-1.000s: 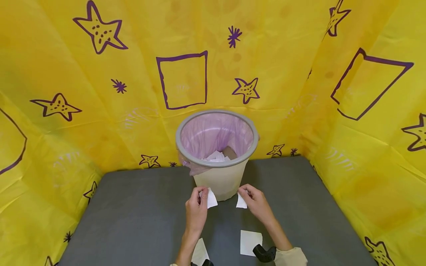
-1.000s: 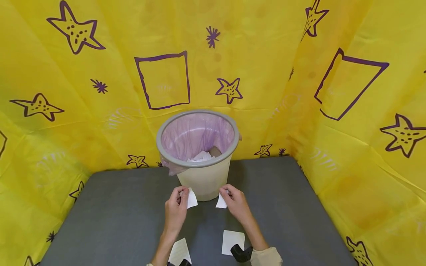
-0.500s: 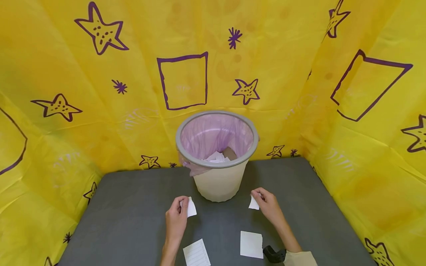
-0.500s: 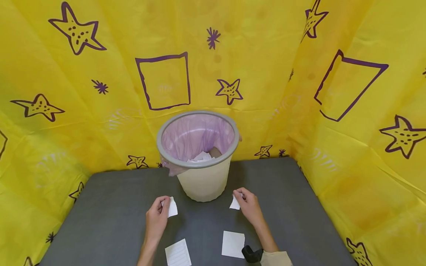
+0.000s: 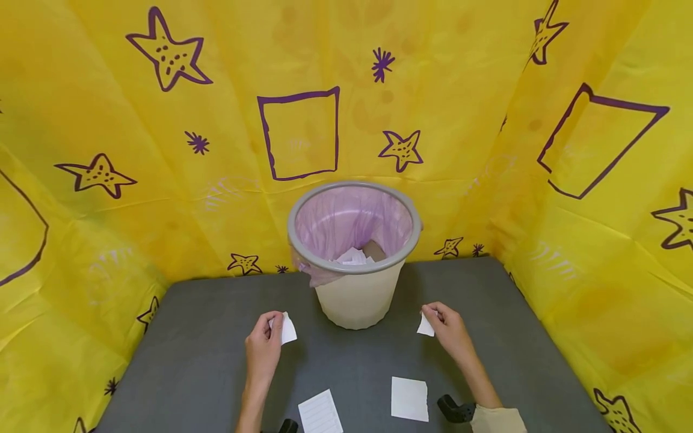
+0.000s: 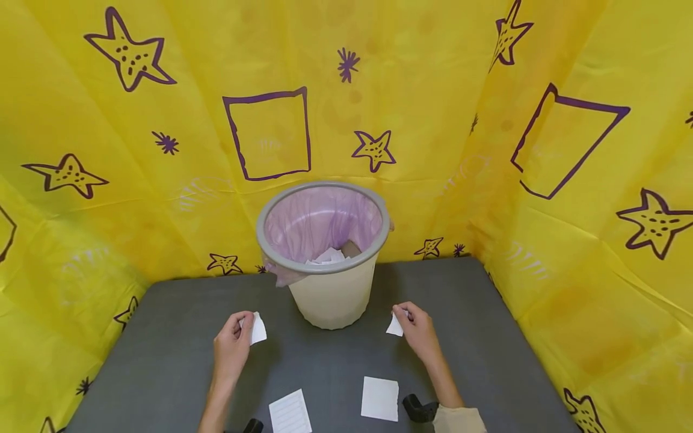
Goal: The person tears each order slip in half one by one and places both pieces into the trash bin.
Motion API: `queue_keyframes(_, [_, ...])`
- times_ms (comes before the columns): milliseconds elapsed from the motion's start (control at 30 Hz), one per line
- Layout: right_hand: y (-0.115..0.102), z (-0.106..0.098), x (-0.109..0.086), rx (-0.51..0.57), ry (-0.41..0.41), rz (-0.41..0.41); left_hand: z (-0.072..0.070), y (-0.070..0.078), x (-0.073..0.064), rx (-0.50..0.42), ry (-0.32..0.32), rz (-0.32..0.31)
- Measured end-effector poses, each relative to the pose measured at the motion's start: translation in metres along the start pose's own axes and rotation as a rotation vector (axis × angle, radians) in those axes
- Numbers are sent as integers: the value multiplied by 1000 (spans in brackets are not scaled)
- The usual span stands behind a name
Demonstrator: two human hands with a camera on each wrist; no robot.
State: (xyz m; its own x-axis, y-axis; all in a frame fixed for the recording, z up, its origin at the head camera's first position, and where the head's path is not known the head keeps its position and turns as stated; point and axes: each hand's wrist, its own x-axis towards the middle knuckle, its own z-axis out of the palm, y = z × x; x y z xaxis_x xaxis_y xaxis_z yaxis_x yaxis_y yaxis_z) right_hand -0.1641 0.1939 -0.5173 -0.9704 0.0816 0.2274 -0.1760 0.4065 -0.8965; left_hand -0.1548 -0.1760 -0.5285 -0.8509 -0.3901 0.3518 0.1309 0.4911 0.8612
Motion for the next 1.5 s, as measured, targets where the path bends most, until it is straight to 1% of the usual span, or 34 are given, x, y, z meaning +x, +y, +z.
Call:
queue_keyframes(200, [-3, -12, 8, 4, 8, 24, -12, 3, 15, 46, -7, 25])
queue_keyframes(267, [-16, -17, 8, -7, 8, 29, -18, 2, 20, 61, -10, 31])
queue_keyframes(367, [-19, -20, 13, -12, 7, 23, -25, 2, 26, 76, -5, 39])
queue_keyframes(433, [-20, -21, 16, -22, 3, 21, -28, 3, 32, 81, -1, 40])
queue_keyframes(500, [-13, -21, 23, -20, -8, 11, -30, 7, 39, 85, 8, 50])
queue_keyframes(533, [-14, -22, 26, -18, -15, 6, -30, 10, 43, 87, 9, 57])
queue_keyframes(667, [-30, -23, 37, 8, -36, -5, -32, 27, 61, 73, 8, 99])
queue_keyframes(800, [-55, -26, 49, 36, -46, -31, -34, 47, 73, 33, 13, 124])
queue_keyframes(867, [-68, -28, 53, 35, -53, -72, -33, 55, 77, 8, 3, 118])
queue_keyframes(967, [-93, -33, 55, 39, -76, -96, -32, 65, 82, -12, -19, 108])
queue_keyframes(1033, [-106, -37, 57, 39, -95, -102, -32, 72, 87, -41, -16, 98])
queue_keyframes(1100, [-117, -43, 61, 45, -97, -75, -34, 81, 93, -65, -2, 95])
queue_keyframes(1167, [-120, -49, 68, 47, -83, -68, -37, 92, 100, -90, 4, 99])
queue_keyframes(1233, [-123, -54, 77, 66, -61, -76, -40, 106, 106, -112, -2, 114])
queue_keyframes(1333, [-127, -57, 89, 92, -51, -117, -42, 124, 116, -114, -31, 142])
queue_keyframes(1433, [-133, -58, 97, 98, -68, -148, -42, 136, 122, -107, -65, 166])
queue_keyframes(1500, [-138, -57, 99, 76, -80, -152, -41, 140, 125, -101, -87, 184])
